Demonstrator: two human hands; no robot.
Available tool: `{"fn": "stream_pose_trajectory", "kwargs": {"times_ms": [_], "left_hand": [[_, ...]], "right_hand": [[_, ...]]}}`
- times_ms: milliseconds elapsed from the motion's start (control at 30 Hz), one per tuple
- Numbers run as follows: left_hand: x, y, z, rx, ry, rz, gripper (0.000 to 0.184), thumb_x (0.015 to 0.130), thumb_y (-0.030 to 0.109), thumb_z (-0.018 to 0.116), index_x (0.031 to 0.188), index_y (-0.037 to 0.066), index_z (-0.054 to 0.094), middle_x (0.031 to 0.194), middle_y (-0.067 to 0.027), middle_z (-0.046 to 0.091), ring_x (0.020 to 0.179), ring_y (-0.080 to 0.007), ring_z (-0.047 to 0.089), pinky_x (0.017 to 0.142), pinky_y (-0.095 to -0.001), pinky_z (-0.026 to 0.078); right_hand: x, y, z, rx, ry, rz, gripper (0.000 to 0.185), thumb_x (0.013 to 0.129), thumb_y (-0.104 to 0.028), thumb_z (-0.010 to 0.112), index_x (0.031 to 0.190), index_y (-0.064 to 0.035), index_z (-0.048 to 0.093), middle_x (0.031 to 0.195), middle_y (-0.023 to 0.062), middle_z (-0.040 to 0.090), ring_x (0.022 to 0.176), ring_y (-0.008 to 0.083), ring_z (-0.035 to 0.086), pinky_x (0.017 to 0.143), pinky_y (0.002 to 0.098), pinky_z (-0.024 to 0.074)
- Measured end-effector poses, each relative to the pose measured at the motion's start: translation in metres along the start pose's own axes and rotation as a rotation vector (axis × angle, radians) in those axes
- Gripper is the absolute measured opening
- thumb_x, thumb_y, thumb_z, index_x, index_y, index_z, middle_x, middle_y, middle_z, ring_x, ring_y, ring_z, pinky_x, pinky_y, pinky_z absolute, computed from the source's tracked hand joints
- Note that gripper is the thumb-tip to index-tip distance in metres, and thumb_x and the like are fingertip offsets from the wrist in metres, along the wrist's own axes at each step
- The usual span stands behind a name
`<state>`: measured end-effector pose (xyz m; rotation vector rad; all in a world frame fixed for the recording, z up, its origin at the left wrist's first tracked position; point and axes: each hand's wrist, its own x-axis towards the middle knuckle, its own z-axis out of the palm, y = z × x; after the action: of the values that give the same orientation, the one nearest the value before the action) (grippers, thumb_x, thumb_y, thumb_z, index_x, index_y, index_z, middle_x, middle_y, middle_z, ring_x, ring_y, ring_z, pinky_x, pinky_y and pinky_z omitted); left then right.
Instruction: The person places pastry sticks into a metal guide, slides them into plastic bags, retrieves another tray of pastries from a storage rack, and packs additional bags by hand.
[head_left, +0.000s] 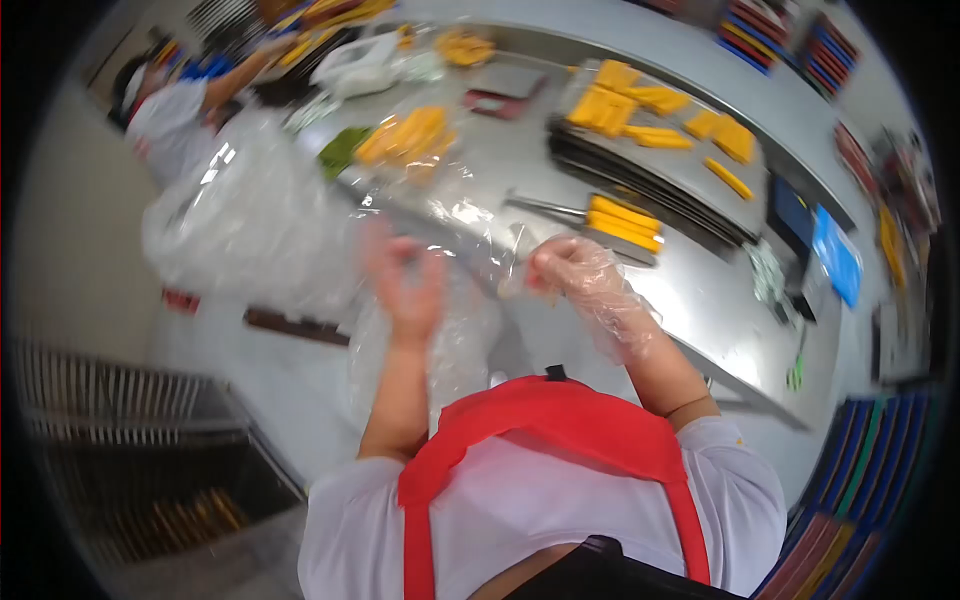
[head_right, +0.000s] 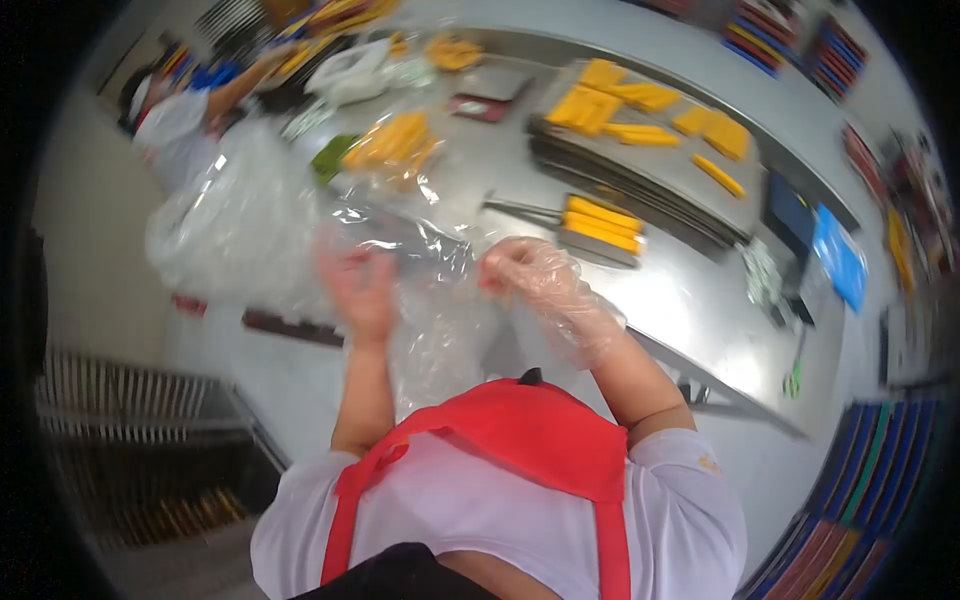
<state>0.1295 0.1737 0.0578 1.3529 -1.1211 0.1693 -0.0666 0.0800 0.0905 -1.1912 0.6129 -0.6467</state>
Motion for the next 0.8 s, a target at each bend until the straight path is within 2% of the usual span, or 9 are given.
{"fn": "stream_pose_trajectory", "kwargs": {"times_ms": [67, 100, 167, 200, 367, 467, 600, 700, 800], "left_hand": [[0.018, -0.011, -0.011, -0.064, 0.275, -0.311, 0.048, 0.087, 0.014, 0.049, 0.131, 0.008, 0.032, 0.115, -0.0144, 0.046, 0.103, -0.0262, 0.046, 0.081, -0.0280, 0.043], [0.023, -0.015, -0.006, -0.095, 0.231, -0.309, 0.048, 0.087, 0.014, 0.049, 0.131, 0.008, 0.032, 0.115, -0.0144, 0.046, 0.103, -0.0262, 0.046, 0.081, -0.0280, 0.043], [0.023, -0.017, 0.004, -1.110, -0.285, -0.940, 0.038, 0.090, 0.020, 0.043, 0.125, 0.007, 0.039, 0.117, -0.0108, 0.046, 0.100, -0.0247, 0.050, 0.085, -0.0357, 0.041], [0.014, -0.010, 0.019, -1.091, -0.431, -1.036, 0.043, 0.091, 0.026, 0.041, 0.130, 0.009, 0.034, 0.116, -0.0106, 0.050, 0.102, -0.0255, 0.051, 0.084, -0.0388, 0.044], [-0.022, -0.005, 0.061, -1.269, -0.475, -1.012, 0.043, 0.085, 0.014, 0.050, 0.126, 0.010, 0.037, 0.102, -0.0110, 0.057, 0.090, -0.0247, 0.058, 0.074, -0.0331, 0.049], [-0.041, 0.004, 0.077, -1.030, -0.520, -1.144, 0.035, 0.071, -0.009, 0.057, 0.098, 0.009, 0.046, 0.085, -0.0092, 0.057, 0.072, -0.0180, 0.060, 0.058, -0.0219, 0.048], [-0.068, 0.003, 0.075, -0.862, -0.580, -1.139, 0.027, 0.071, -0.008, 0.057, 0.089, 0.008, 0.048, 0.085, -0.0101, 0.058, 0.071, -0.0169, 0.059, 0.058, -0.0220, 0.046], [-0.068, 0.009, 0.056, -0.795, -0.578, -1.040, 0.024, 0.072, -0.009, 0.055, 0.090, 0.005, 0.053, 0.090, -0.0090, 0.058, 0.072, -0.0144, 0.058, 0.058, -0.0212, 0.044], [-0.026, 0.035, 0.034, -0.477, -0.861, -0.722, 0.032, 0.072, -0.008, 0.051, 0.101, 0.002, 0.058, 0.097, -0.0067, 0.060, 0.072, -0.0096, 0.054, 0.061, -0.0201, 0.043]], "right_hand": [[-0.024, -0.013, -0.038, -0.041, -0.017, 0.028, 0.026, 0.078, -0.029, 0.064, 0.077, -0.0027, 0.061, 0.071, 0.0045, 0.059, 0.067, 0.0127, 0.054, 0.062, 0.0258, 0.0422], [-0.034, -0.017, -0.054, -0.088, -0.118, 0.085, 0.026, 0.078, -0.029, 0.065, 0.075, -0.0027, 0.061, 0.070, 0.0043, 0.059, 0.067, 0.0123, 0.054, 0.063, 0.0256, 0.0421], [-0.054, -0.020, -0.074, -0.068, -0.109, 0.084, 0.025, 0.077, -0.027, 0.066, 0.075, -0.0029, 0.061, 0.070, 0.0042, 0.059, 0.067, 0.0121, 0.054, 0.063, 0.0255, 0.0420], [-0.065, -0.022, -0.079, -0.098, -0.041, 0.097, 0.023, 0.077, -0.026, 0.066, 0.075, -0.0031, 0.061, 0.070, 0.0043, 0.060, 0.067, 0.0118, 0.054, 0.063, 0.0252, 0.0419], [-0.106, -0.012, -0.119, -0.077, 0.151, 0.134, 0.023, 0.077, -0.024, 0.063, 0.079, -0.0008, 0.062, 0.072, 0.0047, 0.059, 0.068, 0.0127, 0.054, 0.065, 0.0255, 0.0421], [-0.125, -0.006, -0.143, -0.067, 0.129, 0.088, 0.019, 0.078, -0.021, 0.064, 0.075, -0.0028, 0.060, 0.072, 0.0049, 0.060, 0.067, 0.0121, 0.055, 0.063, 0.0252, 0.0422], [-0.131, -0.007, -0.165, -0.169, 0.235, 0.035, 0.020, 0.080, -0.022, 0.062, 0.075, -0.0034, 0.060, 0.069, 0.0034, 0.057, 0.065, 0.0111, 0.052, 0.061, 0.0249, 0.0407], [-0.126, -0.002, -0.156, -0.181, 0.334, 0.156, 0.020, 0.081, -0.023, 0.059, 0.079, -0.0034, 0.060, 0.070, 0.0020, 0.055, 0.066, 0.0107, 0.050, 0.064, 0.0247, 0.0399], [-0.112, 0.012, -0.143, -0.091, 0.428, 0.302, 0.021, 0.081, -0.024, 0.057, 0.087, -0.0037, 0.059, 0.072, 0.0012, 0.055, 0.069, 0.0111, 0.050, 0.068, 0.0248, 0.0401]]}}
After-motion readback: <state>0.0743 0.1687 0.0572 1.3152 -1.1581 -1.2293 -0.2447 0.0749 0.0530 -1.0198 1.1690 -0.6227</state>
